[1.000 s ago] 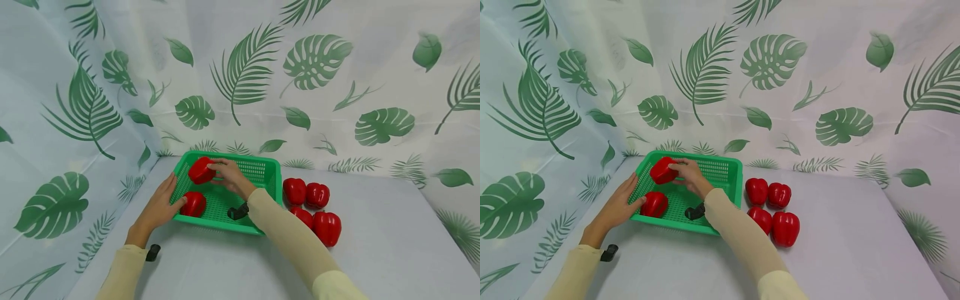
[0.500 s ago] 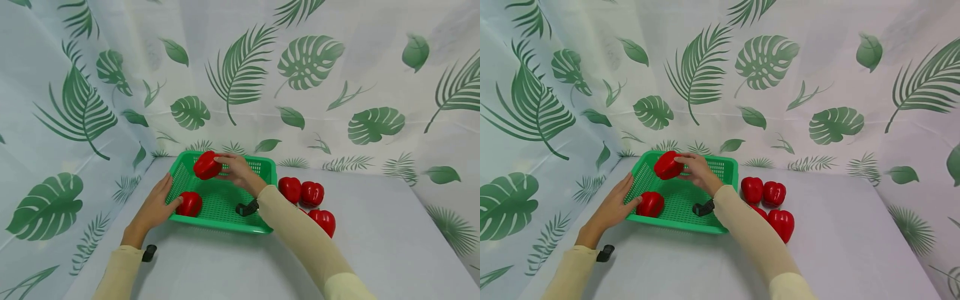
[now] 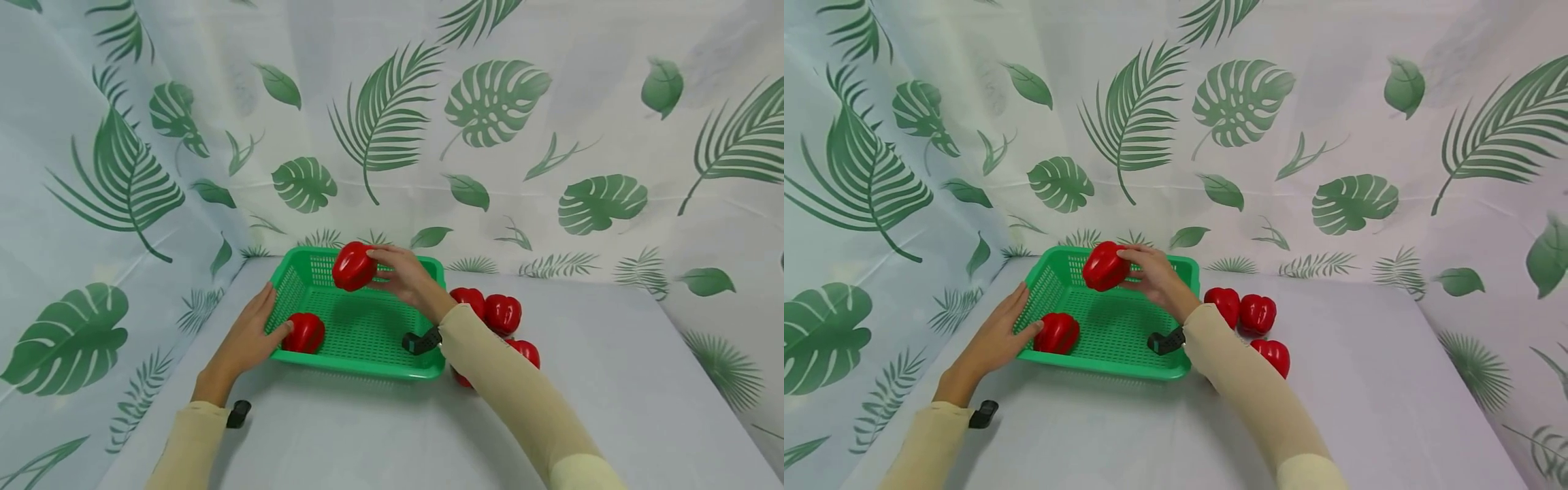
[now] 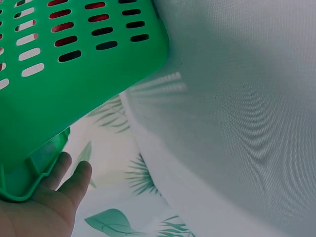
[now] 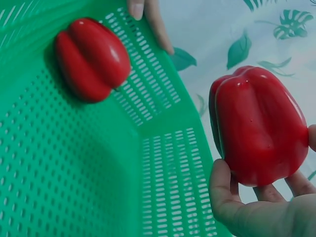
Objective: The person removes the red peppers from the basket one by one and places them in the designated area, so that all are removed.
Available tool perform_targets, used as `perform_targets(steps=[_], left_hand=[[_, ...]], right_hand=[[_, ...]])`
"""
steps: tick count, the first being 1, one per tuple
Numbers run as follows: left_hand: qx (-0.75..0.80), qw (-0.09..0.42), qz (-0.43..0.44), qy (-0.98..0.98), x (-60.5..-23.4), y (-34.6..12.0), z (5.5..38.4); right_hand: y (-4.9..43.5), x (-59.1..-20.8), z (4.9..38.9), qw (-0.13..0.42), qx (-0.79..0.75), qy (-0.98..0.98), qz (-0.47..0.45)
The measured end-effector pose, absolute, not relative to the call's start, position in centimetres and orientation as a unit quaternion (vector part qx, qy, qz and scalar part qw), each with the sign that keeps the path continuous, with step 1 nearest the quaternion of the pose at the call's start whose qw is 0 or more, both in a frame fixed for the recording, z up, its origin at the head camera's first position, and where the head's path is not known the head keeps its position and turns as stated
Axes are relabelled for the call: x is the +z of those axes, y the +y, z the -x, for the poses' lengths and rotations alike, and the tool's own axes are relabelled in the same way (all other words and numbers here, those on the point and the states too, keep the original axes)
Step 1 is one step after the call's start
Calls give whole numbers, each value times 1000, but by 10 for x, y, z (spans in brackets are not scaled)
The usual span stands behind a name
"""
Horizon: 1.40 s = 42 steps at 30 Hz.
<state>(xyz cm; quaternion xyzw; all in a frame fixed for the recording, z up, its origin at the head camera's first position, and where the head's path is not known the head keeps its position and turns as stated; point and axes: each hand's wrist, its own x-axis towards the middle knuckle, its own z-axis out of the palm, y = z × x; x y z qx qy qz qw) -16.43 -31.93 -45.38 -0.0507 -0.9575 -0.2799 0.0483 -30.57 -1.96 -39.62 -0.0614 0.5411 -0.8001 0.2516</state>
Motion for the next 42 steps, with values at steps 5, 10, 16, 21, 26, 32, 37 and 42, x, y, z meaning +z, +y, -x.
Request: perform_targets(steps=[5, 10, 16, 21, 26, 32, 37, 42], left_hand=[[-277, 48, 50, -958, -453, -318, 164], [-281, 50, 52, -957, -451, -317, 163], [-283, 49, 54, -956, -452, -316, 163], [-280, 50, 55, -957, -452, -315, 164], [-280, 50, 59, -957, -451, -315, 165], [-281, 51, 61, -956, -449, -315, 163], [-278, 50, 61, -957, -449, -317, 162], [-280, 46, 59, -957, -449, -316, 160]], right_hand=[[-7, -393, 304, 245, -801, 542, 74], [5, -392, 304, 242, -801, 543, 75], [18, -392, 306, 237, -793, 556, 75], [28, -391, 305, 233, -791, 559, 84], [39, -390, 305, 226, -794, 556, 94], [53, -390, 306, 218, -804, 547, 87], [65, -392, 306, 207, -802, 554, 83], [78, -394, 305, 201, -791, 571, 90]])
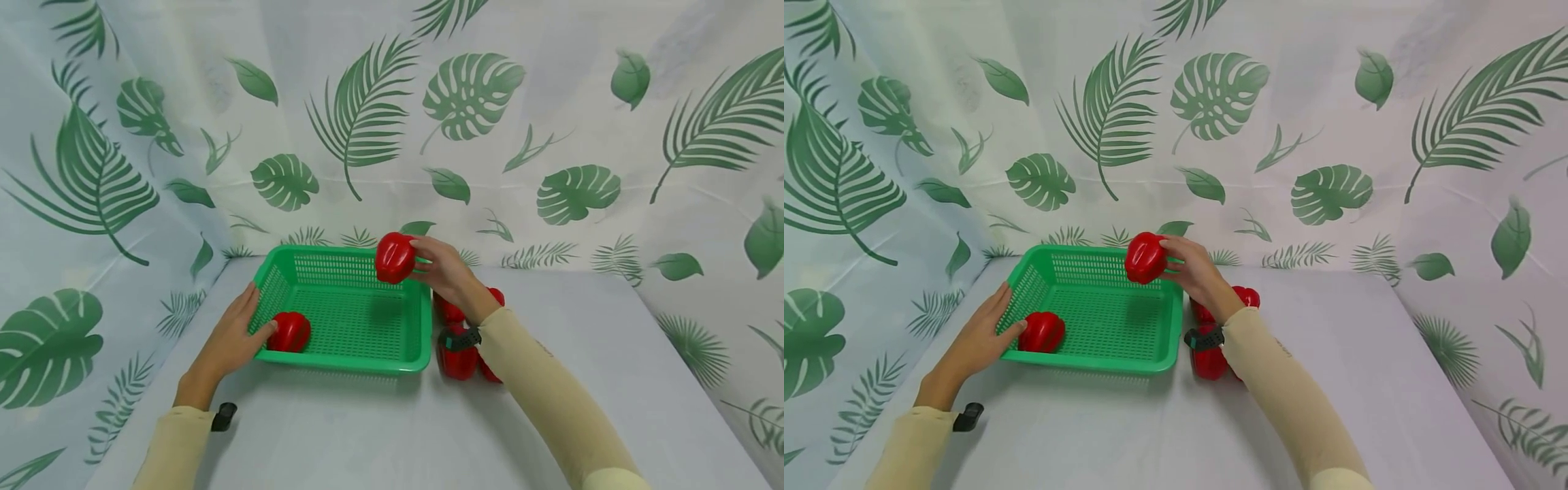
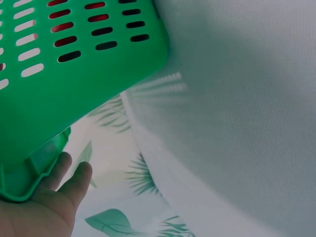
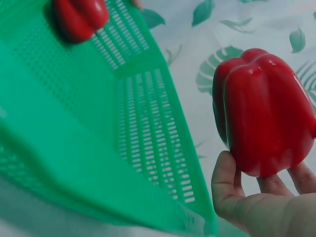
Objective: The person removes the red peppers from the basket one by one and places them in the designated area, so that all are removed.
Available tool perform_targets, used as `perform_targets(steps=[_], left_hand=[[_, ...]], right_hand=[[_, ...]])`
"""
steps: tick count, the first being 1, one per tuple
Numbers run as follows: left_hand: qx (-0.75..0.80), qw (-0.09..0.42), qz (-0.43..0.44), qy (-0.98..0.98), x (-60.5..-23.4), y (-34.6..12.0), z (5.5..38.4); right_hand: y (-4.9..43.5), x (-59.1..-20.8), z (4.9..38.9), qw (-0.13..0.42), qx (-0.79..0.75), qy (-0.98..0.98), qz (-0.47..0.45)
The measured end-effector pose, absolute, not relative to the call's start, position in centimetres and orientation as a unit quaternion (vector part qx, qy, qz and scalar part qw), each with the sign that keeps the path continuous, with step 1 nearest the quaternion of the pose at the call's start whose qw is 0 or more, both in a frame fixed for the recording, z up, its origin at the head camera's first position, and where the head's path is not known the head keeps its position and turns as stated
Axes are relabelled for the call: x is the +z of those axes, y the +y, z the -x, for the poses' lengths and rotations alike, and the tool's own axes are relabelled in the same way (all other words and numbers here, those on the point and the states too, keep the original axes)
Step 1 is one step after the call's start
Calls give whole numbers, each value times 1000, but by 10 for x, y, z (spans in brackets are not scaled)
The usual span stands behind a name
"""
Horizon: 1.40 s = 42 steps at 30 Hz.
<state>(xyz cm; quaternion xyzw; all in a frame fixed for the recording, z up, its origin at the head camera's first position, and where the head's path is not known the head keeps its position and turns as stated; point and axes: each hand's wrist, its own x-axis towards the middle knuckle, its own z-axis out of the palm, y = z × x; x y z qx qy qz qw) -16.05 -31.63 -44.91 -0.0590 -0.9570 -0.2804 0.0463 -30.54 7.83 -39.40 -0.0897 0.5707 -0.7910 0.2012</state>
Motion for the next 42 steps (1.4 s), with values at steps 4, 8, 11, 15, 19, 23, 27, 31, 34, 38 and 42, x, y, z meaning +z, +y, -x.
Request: perform_targets(steps=[4, 8, 11, 15, 19, 23, 27, 31, 34, 38, 42], left_hand=[[-281, 45, 57, -957, -450, -316, 159], [-281, 45, 54, -957, -452, -316, 158], [-280, 47, 54, -957, -453, -317, 158], [-278, 47, 55, -958, -453, -317, 157], [-276, 45, 56, -958, -451, -316, 158], [-274, 42, 57, -959, -450, -316, 159], [-273, 43, 59, -959, -450, -316, 160], [-274, 45, 61, -959, -450, -315, 160], [-275, 43, 59, -959, -449, -315, 160], [-277, 40, 58, -958, -449, -315, 159], [-278, 44, 61, -958, -449, -314, 159]], right_hand=[[87, -396, 306, 194, -793, 570, 88], [97, -396, 305, 190, -795, 570, 82], [105, -396, 304, 186, -796, 570, 81], [118, -397, 305, 179, -799, 569, 75], [131, -398, 305, 179, -801, 567, 67], [146, -398, 305, 178, -803, 566, 59], [160, -397, 306, 171, -810, 559, 54], [172, -397, 306, 166, -819, 547, 48], [180, -397, 305, 162, -824, 542, 41], [193, -398, 304, 150, -821, 549, 37], [207, -399, 302, 136, -818, 557, 34]])
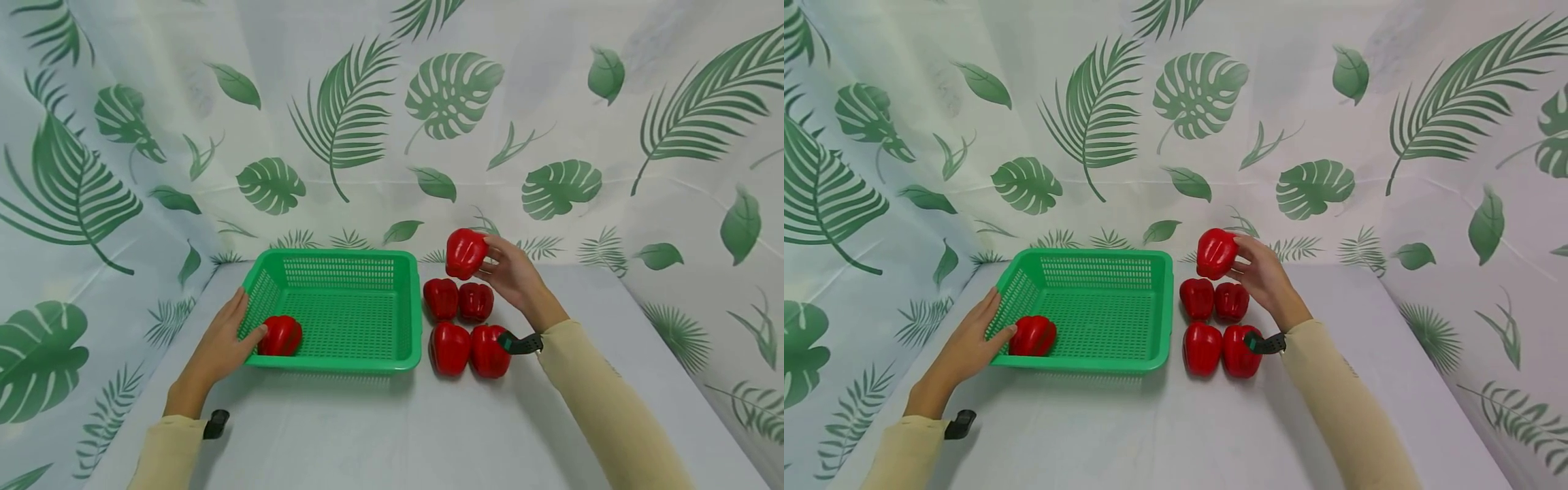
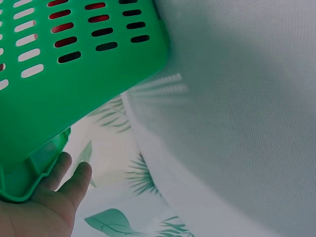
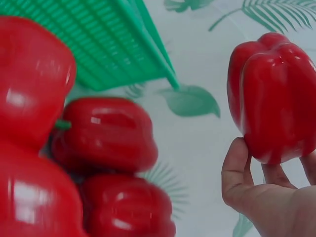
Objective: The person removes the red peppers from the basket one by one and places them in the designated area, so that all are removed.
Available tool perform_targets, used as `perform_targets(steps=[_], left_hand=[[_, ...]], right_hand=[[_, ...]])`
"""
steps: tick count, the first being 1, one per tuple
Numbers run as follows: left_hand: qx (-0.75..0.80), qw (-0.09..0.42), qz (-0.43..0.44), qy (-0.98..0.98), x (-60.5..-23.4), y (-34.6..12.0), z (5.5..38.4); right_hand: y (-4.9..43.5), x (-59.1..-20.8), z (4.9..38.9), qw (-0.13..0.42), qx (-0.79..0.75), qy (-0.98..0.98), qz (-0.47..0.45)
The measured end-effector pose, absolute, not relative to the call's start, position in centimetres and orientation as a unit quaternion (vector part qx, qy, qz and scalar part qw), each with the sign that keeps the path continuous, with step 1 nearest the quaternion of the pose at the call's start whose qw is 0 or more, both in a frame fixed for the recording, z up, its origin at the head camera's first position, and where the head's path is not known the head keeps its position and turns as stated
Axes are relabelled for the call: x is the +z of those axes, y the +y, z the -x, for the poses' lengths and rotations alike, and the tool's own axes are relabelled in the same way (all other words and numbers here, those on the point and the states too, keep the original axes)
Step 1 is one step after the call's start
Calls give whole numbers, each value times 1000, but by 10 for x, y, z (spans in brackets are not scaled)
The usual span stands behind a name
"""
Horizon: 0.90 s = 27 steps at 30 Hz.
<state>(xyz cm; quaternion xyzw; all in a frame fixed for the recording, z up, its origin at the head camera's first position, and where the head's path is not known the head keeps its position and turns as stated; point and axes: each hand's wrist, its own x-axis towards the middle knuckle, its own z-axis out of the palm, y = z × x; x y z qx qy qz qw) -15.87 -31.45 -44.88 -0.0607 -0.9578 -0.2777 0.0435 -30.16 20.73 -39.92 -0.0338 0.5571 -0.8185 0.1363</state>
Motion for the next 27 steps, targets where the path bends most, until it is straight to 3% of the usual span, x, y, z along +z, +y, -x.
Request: perform_targets(steps=[14, 27], left_hand=[[-278, 44, 62, -958, -450, -316, 159], [-271, 43, 57, -960, -450, -315, 159]], right_hand=[[253, -405, 298, 115, -816, 566, 31], [292, -423, 294, 112, -806, 579, -44]])
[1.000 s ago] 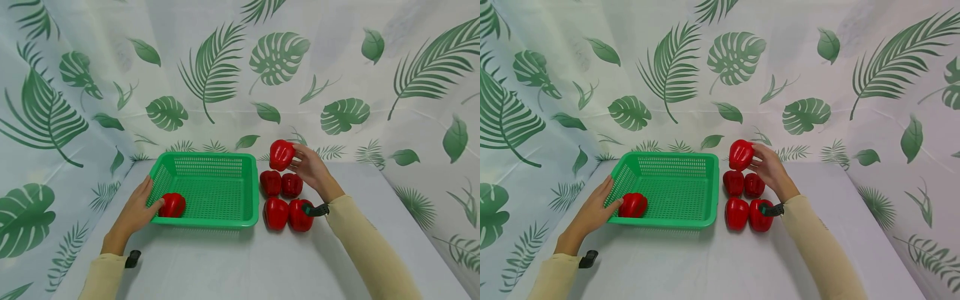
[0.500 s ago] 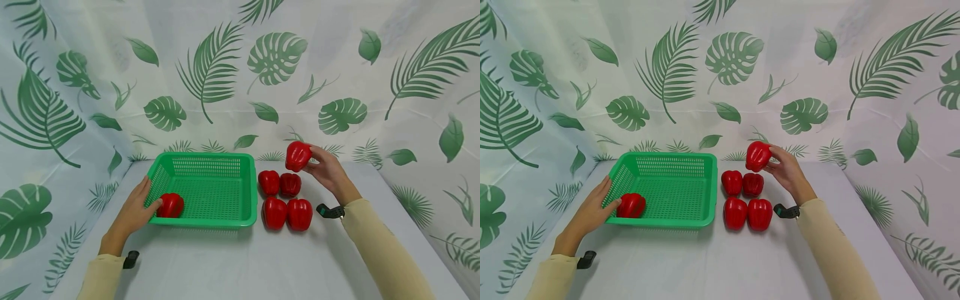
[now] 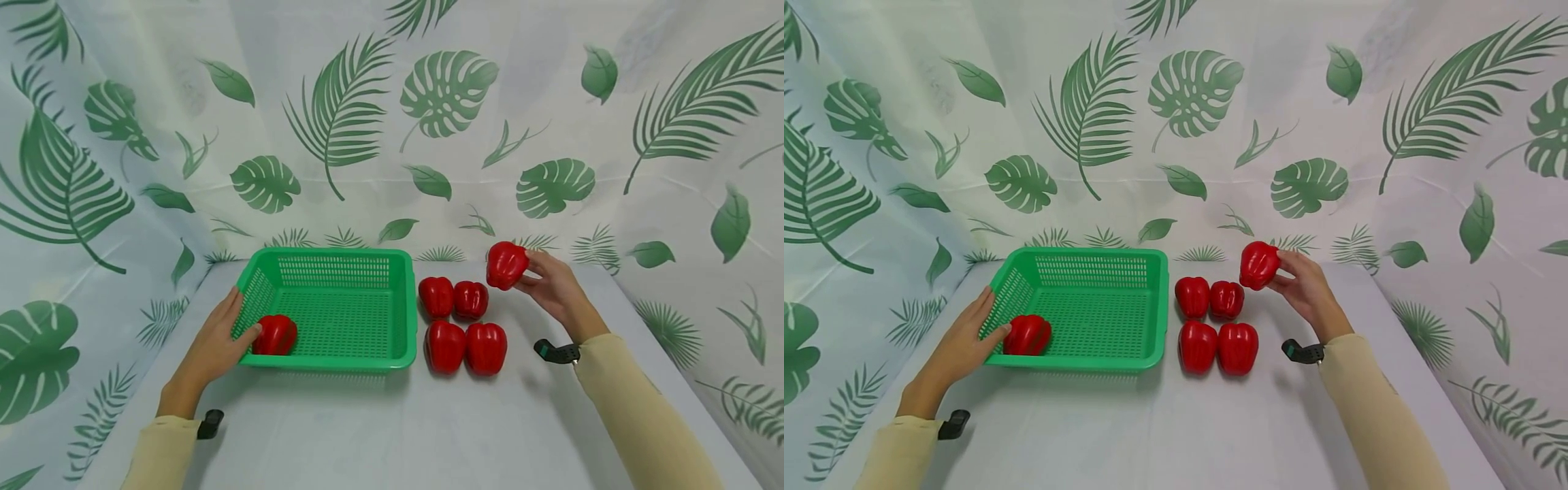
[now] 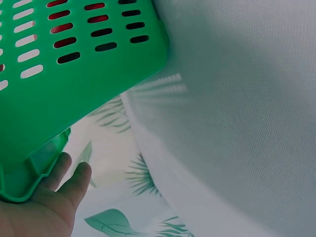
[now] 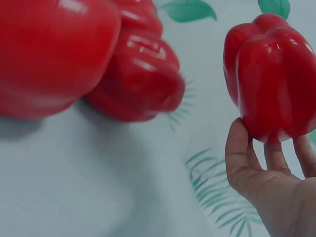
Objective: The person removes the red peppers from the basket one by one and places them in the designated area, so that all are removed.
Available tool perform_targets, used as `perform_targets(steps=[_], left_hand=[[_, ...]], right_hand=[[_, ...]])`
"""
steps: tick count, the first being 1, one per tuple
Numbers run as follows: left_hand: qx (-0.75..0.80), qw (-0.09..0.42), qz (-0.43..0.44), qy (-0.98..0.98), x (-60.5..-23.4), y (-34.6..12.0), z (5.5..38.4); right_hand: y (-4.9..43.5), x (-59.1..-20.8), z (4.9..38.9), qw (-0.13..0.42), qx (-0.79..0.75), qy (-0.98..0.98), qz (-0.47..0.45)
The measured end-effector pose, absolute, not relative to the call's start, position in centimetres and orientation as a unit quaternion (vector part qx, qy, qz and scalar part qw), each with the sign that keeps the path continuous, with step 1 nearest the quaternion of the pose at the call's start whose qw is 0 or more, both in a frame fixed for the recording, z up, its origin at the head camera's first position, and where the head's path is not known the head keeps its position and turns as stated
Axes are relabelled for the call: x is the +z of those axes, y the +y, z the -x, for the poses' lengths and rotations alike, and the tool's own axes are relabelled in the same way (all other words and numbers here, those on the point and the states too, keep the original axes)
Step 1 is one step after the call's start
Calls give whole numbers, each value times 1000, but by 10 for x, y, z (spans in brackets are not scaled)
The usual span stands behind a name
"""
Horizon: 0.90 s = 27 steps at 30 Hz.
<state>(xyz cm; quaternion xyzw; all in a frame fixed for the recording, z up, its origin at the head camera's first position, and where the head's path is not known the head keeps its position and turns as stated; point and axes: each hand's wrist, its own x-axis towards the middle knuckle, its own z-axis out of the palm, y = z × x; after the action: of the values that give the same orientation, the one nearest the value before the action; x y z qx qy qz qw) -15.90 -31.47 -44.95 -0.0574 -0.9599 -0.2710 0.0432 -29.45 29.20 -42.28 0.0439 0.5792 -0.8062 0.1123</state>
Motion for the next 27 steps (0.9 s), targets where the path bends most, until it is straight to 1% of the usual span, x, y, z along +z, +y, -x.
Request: perform_targets(steps=[10, 14, 22, 27], left_hand=[[-274, 40, 56, -959, -448, -314, 159], [-270, 36, 54, -961, -448, -314, 159], [-270, 45, 56, -960, -449, -314, 159], [-276, 52, 60, -958, -450, -315, 159]], right_hand=[[309, -448, 290, 121, -796, 586, -89], [315, -457, 287, 123, -775, 613, -91], [321, -476, 283, 133, -699, 701, -55], [320, -481, 281, 140, -662, 736, -22]])
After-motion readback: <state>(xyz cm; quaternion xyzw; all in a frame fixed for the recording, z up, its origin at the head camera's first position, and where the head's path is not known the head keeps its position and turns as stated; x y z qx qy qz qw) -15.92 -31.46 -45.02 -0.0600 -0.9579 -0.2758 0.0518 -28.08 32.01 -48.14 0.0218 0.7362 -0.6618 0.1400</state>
